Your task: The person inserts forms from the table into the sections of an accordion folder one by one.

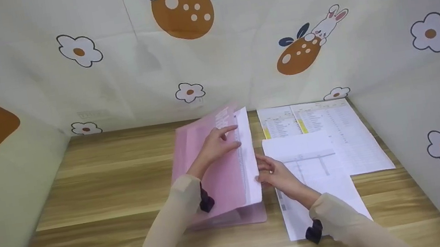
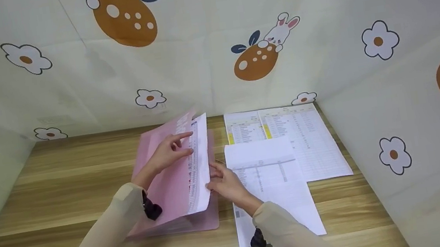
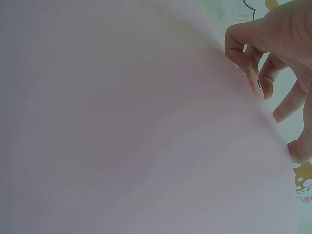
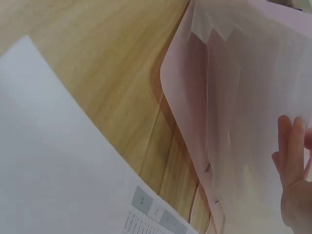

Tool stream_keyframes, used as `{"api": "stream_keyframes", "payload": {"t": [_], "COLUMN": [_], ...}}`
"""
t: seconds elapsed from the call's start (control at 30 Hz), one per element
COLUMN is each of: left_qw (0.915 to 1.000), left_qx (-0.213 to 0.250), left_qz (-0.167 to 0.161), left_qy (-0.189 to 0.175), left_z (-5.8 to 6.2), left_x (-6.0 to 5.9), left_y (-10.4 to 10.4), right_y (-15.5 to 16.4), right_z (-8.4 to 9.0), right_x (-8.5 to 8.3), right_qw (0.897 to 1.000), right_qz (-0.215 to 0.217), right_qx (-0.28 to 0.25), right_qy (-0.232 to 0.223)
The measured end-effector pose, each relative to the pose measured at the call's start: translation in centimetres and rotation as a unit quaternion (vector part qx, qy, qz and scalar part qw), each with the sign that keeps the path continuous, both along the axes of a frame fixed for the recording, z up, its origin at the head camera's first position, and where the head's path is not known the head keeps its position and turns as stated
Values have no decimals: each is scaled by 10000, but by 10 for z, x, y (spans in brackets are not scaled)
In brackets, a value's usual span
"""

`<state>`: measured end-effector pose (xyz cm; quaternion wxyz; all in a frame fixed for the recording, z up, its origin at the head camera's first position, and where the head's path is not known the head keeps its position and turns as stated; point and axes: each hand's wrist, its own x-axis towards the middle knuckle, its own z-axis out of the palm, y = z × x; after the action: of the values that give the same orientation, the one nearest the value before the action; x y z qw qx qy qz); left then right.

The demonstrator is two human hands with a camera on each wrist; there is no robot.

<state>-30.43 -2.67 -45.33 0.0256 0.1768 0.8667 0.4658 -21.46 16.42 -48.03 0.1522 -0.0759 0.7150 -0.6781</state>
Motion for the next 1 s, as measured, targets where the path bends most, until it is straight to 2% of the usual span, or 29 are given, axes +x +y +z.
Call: {"api": "stream_keyframes", "payload": {"t": [0.33,0.5,0.67,0.8,1.0], "left_qw": [9999,9999,9997,9995,9992], "left_qx": [45,18,26,18,18], "left_qz": [13,33,9,-17,-51], "left_qy": [160,167,236,307,390], "left_z": [-1,-1,-1,-1,-1], "left_x": [0,-1,-1,-1,-1], "left_y": [1,2,2,2,3], "right_y": [-10,-18,-29,-35,-38], "right_z": [6,17,27,26,20], "right_x": [8,13,17,17,17], "right_qw": [9989,9980,9949,9922,9911], "right_qz": [-137,-91,-146,-126,-82], "right_qx": [265,281,687,888,917], "right_qy": [358,564,726,862,962]}}
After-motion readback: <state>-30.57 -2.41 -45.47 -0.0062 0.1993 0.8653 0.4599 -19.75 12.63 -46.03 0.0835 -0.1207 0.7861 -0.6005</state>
